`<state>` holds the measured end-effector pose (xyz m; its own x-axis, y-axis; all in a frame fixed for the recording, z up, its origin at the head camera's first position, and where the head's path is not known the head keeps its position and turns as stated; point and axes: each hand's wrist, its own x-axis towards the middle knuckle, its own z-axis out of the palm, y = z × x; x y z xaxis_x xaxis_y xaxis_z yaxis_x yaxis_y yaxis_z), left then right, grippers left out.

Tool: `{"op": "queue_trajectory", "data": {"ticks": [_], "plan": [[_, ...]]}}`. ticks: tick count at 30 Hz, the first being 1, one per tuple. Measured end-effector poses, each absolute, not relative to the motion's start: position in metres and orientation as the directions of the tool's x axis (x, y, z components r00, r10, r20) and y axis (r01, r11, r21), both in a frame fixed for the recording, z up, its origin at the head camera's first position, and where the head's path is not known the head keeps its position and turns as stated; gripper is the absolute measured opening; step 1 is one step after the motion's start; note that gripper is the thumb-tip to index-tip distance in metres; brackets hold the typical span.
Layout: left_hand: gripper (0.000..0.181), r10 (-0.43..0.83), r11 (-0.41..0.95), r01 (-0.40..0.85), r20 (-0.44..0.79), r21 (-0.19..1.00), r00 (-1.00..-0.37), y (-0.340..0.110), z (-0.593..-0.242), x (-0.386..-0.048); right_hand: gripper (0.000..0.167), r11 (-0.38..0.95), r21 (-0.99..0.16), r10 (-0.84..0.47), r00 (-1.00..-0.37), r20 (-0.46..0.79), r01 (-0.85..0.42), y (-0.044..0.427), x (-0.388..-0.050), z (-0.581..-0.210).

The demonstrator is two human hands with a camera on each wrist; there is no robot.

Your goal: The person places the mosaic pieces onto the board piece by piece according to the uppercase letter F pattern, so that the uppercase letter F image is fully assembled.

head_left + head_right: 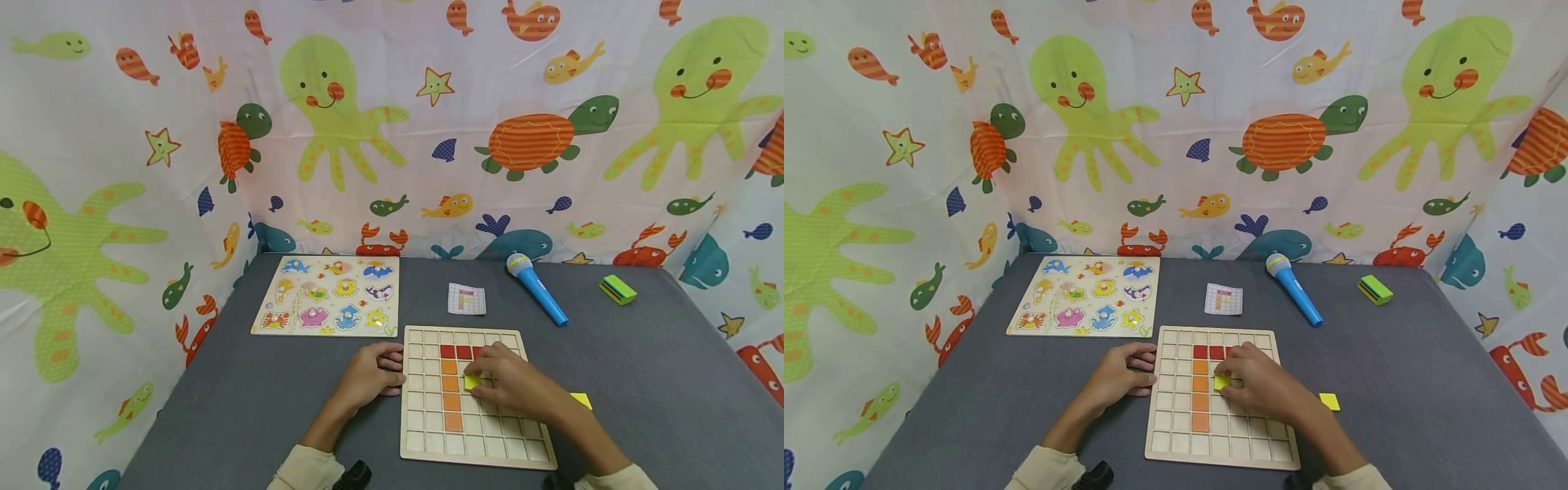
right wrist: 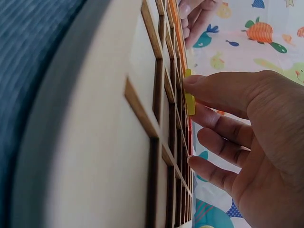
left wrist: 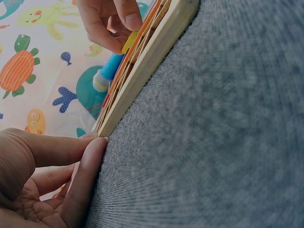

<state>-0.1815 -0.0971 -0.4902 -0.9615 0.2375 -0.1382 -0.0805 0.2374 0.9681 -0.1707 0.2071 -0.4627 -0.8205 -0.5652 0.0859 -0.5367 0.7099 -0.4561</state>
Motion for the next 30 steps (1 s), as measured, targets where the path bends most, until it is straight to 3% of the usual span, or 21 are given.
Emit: {"op": "queue_trajectory", "data": {"ticks": [30], "plan": [[0.055,0.239,0.237,-0.086,-0.143,0.968,-0.96,-0.0981,-0.49,-0.1817,0.018,0.707,-0.485,-0.559,-0.827,0.062,-0.515,0.2068,-0.1715,-0.4622]]}}
